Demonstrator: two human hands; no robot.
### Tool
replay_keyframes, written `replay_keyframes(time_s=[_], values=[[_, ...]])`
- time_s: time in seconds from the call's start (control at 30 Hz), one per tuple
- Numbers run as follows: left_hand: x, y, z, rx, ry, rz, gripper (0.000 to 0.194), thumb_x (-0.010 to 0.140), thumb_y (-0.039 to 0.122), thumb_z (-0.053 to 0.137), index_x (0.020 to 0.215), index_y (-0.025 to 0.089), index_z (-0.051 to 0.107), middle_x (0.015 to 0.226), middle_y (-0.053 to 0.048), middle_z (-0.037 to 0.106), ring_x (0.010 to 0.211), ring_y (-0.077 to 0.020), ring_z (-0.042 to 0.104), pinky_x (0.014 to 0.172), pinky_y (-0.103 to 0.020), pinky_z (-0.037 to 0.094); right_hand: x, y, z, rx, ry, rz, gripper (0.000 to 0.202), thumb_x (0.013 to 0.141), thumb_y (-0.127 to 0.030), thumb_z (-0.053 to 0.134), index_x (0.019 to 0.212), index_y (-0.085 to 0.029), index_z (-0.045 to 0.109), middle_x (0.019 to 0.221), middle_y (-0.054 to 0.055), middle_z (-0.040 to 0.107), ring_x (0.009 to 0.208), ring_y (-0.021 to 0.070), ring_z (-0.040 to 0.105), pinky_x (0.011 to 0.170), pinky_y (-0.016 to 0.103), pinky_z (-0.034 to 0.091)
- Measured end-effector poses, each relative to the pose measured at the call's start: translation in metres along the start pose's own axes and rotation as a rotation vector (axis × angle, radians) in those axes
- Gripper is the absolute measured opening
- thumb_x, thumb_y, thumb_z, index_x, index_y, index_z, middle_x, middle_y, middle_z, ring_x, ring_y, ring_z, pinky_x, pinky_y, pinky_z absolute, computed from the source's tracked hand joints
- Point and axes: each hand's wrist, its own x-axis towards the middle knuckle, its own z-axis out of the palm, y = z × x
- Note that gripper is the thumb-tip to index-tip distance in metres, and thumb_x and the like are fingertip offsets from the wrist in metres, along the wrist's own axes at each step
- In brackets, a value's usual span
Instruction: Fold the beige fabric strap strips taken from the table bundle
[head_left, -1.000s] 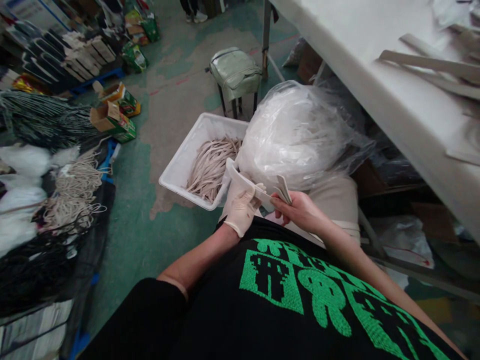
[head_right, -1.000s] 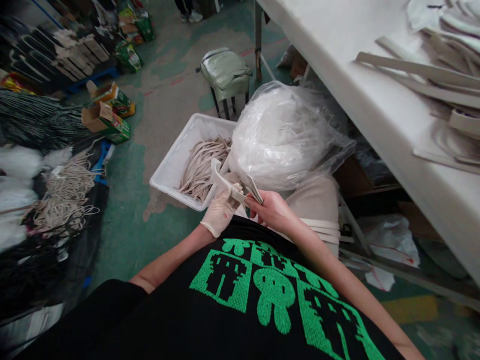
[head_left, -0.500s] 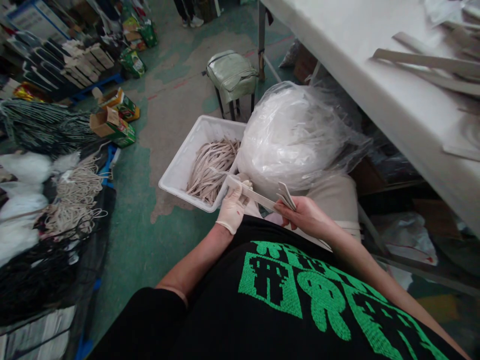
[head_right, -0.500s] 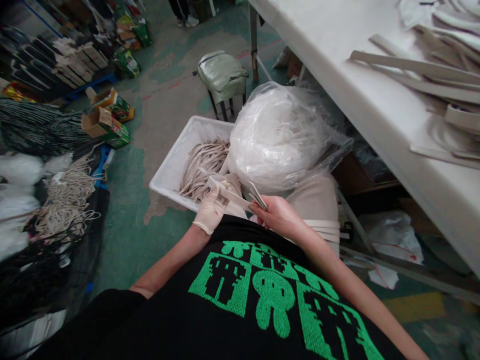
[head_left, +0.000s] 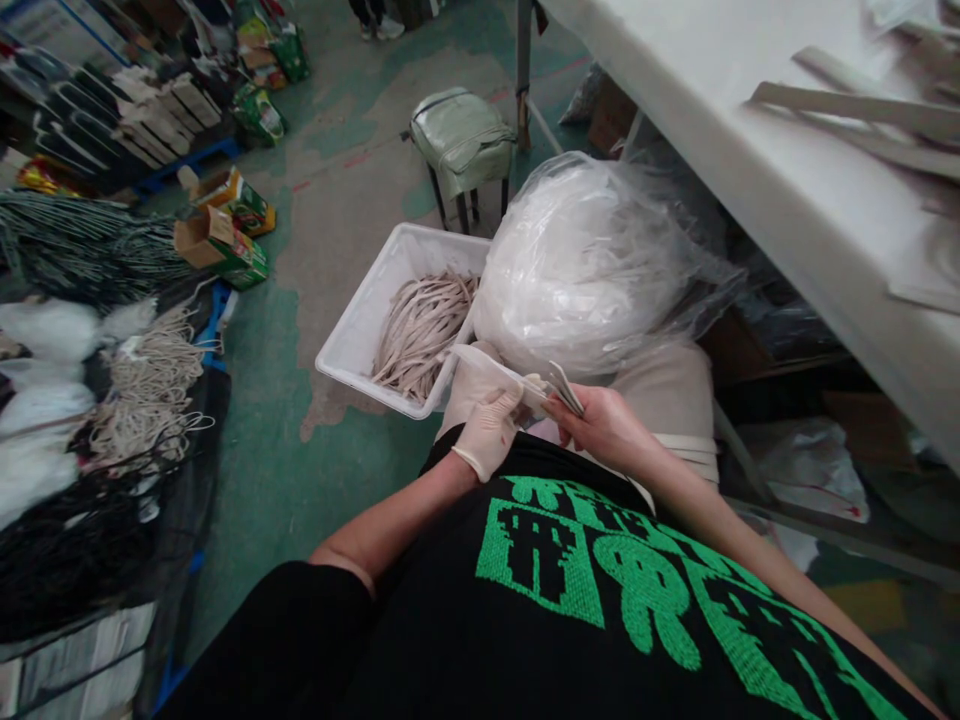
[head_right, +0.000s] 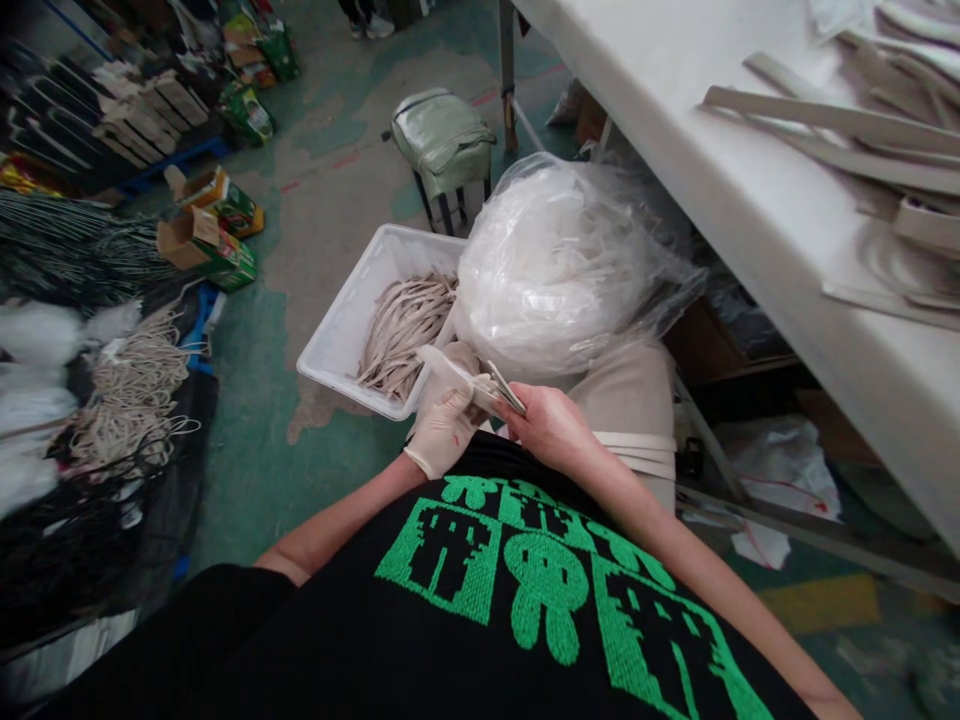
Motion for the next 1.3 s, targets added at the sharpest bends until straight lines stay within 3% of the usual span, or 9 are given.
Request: replay_keyframes(time_s=[0.1,0.2,0.27,0.47,0.7,0.87,0.97,1.13,1.3], values=[[-0.001,-0.002,0.004,0.003,-0.013,-0.003,0.016,0.075,0.018,0.08,0.089,0.013,0.075,0.097,-0.01,0.078,0.111,-0.0267,0.069,0.103,-0.038,0.048,0.001,0.0,0.0,0.075,-0.021,-0.008,0.045,0.095,-0.057,0.048,0.07,-0.021,0.06,0.058,0.001,0.065,0.048,0.0146,0.059,0.048,0.025,0.041],[0.005,0.008,-0.002,-0.028,0.087,0.097,0.014,0.081,0.018,0.075,0.095,0.015,0.075,0.097,-0.007,0.078,0.104,-0.02,0.071,0.101,-0.032,0.048,-0.005,0.006,-0.004,0.114,-0.107,0.006,0.045,0.095,-0.058,0.048,0.077,-0.021,0.064,0.062,0.003,0.069,0.05,0.0152,0.061,0.047,0.026,0.042],[0.007,0.013,-0.005,-0.053,0.137,0.121,0.013,0.084,0.018,0.072,0.096,0.016,0.075,0.098,-0.006,0.078,0.104,-0.0177,0.071,0.101,-0.03,0.048,-0.008,0.009,-0.005,0.093,-0.095,0.022,0.045,0.095,-0.056,0.048,0.075,-0.02,0.064,0.06,0.003,0.068,0.048,0.0151,0.059,0.046,0.026,0.041],[0.001,0.001,0.006,-0.001,-0.019,-0.055,0.015,0.079,0.02,0.077,0.093,0.014,0.074,0.099,-0.009,0.078,0.113,-0.0247,0.068,0.105,-0.035,0.047,-0.002,0.003,0.0,0.114,0.002,-0.015,0.04,0.095,-0.052,0.049,0.072,-0.02,0.06,0.057,0.001,0.065,0.045,0.0135,0.058,0.046,0.025,0.041],[0.01,0.013,-0.006,-0.068,0.092,0.049,0.015,0.087,0.018,0.068,0.101,0.018,0.072,0.1,-0.004,0.077,0.093,-0.0137,0.072,0.095,-0.027,0.051,-0.014,0.008,-0.009,0.231,-0.096,0.025,0.042,0.093,-0.055,0.051,0.071,-0.02,0.06,0.059,0.002,0.065,0.049,0.0135,0.058,0.047,0.024,0.043],[0.003,-0.001,0.003,-0.009,-0.024,-0.078,0.018,0.08,0.021,0.076,0.098,0.016,0.074,0.099,-0.008,0.078,0.107,-0.0218,0.07,0.102,-0.034,0.049,-0.007,0.007,0.0,0.147,0.014,-0.005,0.041,0.093,-0.054,0.053,0.07,-0.021,0.059,0.056,0.0,0.064,0.045,0.0128,0.056,0.046,0.024,0.04],[0.0,-0.006,0.009,0.032,-0.086,-0.083,0.017,0.077,0.021,0.079,0.093,0.016,0.074,0.098,-0.008,0.078,0.112,-0.0262,0.068,0.104,-0.038,0.048,-0.001,0.005,0.002,0.179,0.021,-0.011,0.043,0.093,-0.056,0.051,0.07,-0.021,0.058,0.058,0.0,0.064,0.045,0.0132,0.058,0.045,0.024,0.041],[0.003,0.004,0.005,0.026,0.014,-0.019,0.012,0.085,0.018,0.07,0.097,0.018,0.074,0.097,-0.005,0.077,0.101,-0.0184,0.071,0.098,-0.032,0.05,-0.004,0.007,-0.002,0.184,-0.015,-0.006,0.039,0.094,-0.05,0.05,0.072,-0.02,0.06,0.057,0.001,0.065,0.044,0.0126,0.057,0.046,0.023,0.042],[0.0,0.004,0.006,0.004,0.012,-0.152,0.014,0.088,0.02,0.066,0.1,0.015,0.073,0.097,-0.007,0.078,0.1,-0.0197,0.071,0.102,-0.034,0.049,-0.006,0.009,-0.002,0.229,0.026,-0.023,0.042,0.094,-0.052,0.05,0.07,-0.019,0.061,0.06,0.002,0.065,0.048,0.0136,0.059,0.045,0.024,0.042]])
